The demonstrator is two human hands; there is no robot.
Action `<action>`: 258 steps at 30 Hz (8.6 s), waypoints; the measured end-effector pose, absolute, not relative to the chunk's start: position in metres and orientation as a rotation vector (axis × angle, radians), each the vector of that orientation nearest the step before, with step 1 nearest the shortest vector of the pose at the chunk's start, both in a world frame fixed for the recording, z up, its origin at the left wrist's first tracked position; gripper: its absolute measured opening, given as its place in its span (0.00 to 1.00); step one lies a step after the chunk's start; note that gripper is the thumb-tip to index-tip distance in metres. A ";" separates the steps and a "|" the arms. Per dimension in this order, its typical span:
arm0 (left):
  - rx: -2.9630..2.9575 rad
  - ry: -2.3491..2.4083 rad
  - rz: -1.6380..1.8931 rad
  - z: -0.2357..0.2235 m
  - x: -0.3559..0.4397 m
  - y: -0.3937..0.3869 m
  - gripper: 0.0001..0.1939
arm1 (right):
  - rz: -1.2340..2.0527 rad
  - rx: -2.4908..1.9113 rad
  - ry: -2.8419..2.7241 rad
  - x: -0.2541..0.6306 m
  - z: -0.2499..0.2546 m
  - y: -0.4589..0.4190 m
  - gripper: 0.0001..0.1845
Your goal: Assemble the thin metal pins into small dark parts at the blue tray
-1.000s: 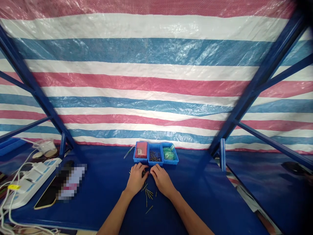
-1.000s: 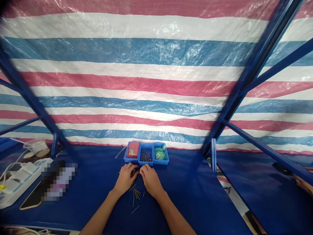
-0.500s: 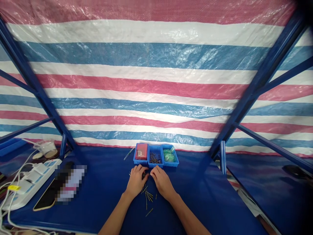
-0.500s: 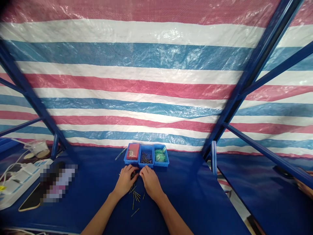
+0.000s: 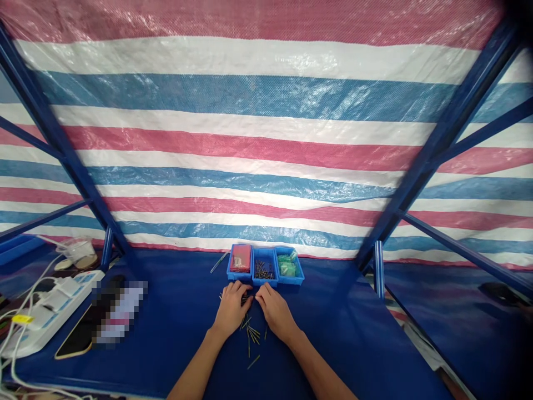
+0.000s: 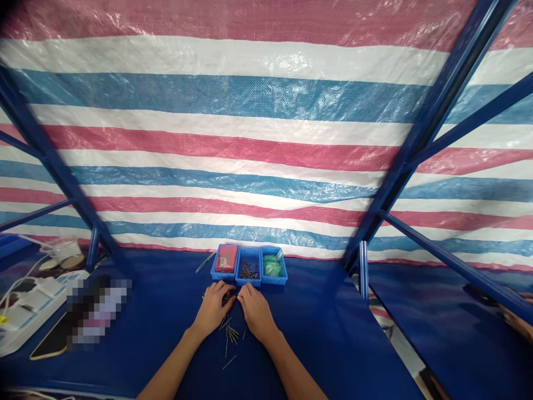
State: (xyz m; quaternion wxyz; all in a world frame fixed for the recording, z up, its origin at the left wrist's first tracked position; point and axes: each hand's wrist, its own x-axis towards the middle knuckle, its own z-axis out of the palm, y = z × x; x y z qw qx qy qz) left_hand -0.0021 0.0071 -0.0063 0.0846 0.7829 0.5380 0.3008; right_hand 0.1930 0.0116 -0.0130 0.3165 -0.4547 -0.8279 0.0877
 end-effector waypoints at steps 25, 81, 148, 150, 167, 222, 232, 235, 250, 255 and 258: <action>2.315 1.610 0.897 -0.001 0.000 0.004 0.10 | 0.157 -1.257 -2.251 0.192 -0.009 0.010 0.12; 2.317 1.613 0.885 -0.003 0.000 0.005 0.10 | 0.457 -1.117 -1.847 0.199 0.001 0.011 0.12; 2.315 1.607 0.878 -0.003 0.000 0.006 0.11 | 0.490 -1.101 -1.856 0.200 0.000 0.011 0.09; 2.313 1.613 0.874 -0.004 0.000 0.006 0.11 | 0.470 -1.117 -1.859 0.200 0.001 0.012 0.08; 2.287 1.609 0.876 -0.002 0.001 0.005 0.10 | 0.340 -1.164 -1.805 0.200 -0.004 0.014 0.13; 2.303 1.607 0.896 -0.003 0.001 0.006 0.11 | 0.492 -1.124 -1.691 0.199 -0.004 0.015 0.14; 2.303 1.621 0.900 -0.004 0.000 0.006 0.10 | 0.390 -1.167 -1.696 0.199 -0.002 0.014 0.12; 2.299 1.620 0.898 -0.004 0.000 0.006 0.10 | 0.391 -1.190 -1.697 0.199 0.000 0.013 0.11; 2.299 1.609 0.914 -0.005 0.000 0.006 0.11 | 0.390 -1.120 -1.787 0.199 -0.001 0.014 0.16; 2.297 1.610 0.906 -0.004 0.001 0.006 0.10 | 0.386 -1.078 -1.793 0.200 -0.006 0.016 0.16; 2.290 1.615 0.903 -0.004 0.001 0.006 0.10 | 0.398 -1.091 -1.781 0.200 -0.007 0.017 0.18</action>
